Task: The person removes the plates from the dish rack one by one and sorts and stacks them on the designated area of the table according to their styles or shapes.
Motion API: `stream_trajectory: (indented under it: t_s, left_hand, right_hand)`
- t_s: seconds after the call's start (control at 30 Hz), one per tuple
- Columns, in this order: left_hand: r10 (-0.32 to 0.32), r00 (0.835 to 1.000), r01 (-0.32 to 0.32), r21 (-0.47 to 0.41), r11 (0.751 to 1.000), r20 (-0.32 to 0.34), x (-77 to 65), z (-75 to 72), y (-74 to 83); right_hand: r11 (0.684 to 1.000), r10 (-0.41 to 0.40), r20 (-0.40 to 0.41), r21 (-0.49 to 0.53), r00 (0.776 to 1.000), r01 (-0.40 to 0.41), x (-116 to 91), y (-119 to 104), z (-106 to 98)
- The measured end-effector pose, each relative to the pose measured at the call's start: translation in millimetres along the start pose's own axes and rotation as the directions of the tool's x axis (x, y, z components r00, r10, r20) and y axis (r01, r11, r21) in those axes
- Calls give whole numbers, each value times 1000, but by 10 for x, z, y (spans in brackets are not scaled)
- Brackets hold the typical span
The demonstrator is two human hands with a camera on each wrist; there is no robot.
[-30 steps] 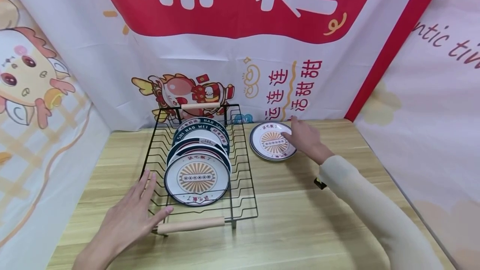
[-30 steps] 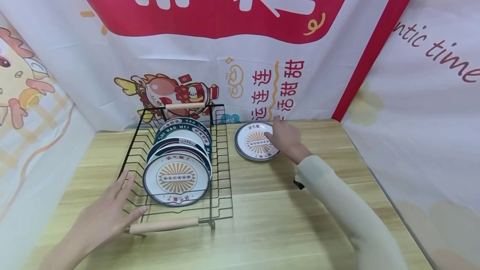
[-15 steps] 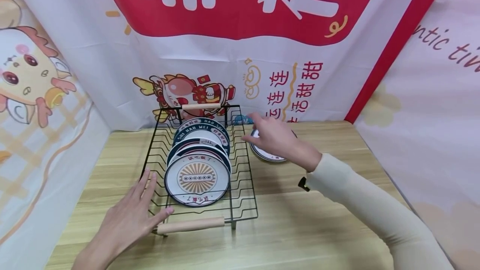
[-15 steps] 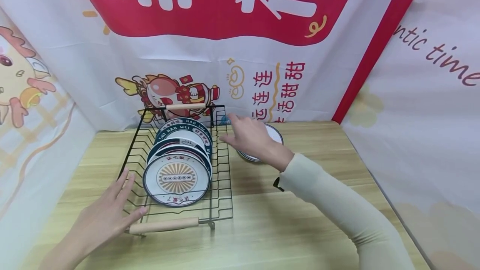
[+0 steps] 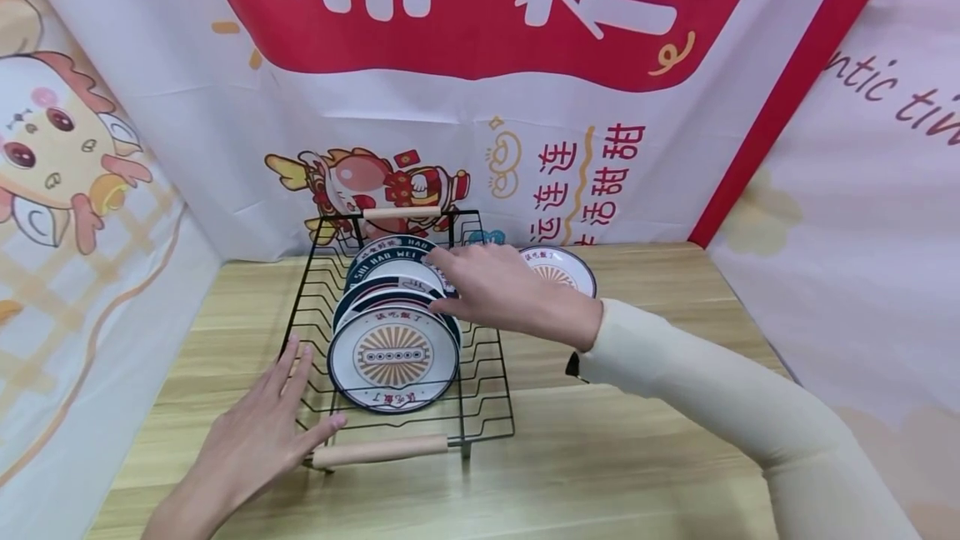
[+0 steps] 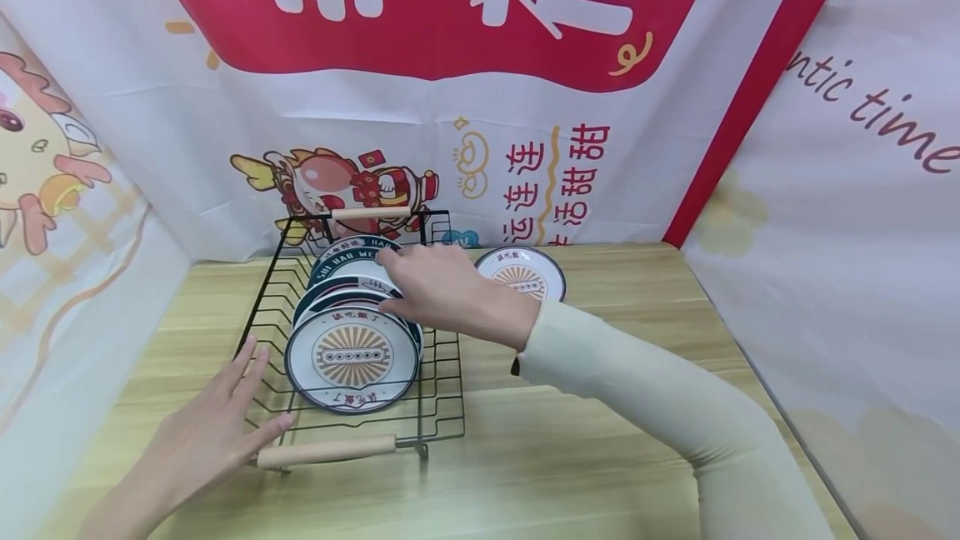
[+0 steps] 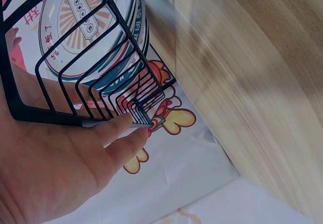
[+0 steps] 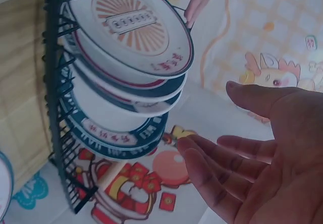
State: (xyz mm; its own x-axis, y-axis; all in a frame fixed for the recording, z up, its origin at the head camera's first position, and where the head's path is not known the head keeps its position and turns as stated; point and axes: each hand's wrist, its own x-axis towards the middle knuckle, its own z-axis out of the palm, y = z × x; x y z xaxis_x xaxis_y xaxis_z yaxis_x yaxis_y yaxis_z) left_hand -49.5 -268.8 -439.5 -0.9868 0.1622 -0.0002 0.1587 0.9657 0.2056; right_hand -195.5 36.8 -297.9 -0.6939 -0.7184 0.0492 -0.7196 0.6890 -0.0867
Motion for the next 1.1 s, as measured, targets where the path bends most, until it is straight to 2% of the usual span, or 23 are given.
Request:
stream_trajectory:
  t_s: [0.2,0.43,0.9,1.1]
  left_hand:
    - [-3,1000,3,-2,1000,5,-3,1,-2]
    - [-3,1000,3,-8,1000,-1,2,10,-14]
    - [10,1000,-10,11,1000,-16,13,-7,1]
    - [14,1000,-14,7,1000,-20,4,-5,-2]
  right_hand:
    - [996,-86,73,-5,994,86,151,-149,60]
    - [985,-149,98,-68,984,156,293,-314,237]
    - [978,-138,124,-138,983,155,409,-382,499]
    - [983,-105,174,-132,979,128,445,-405,563]
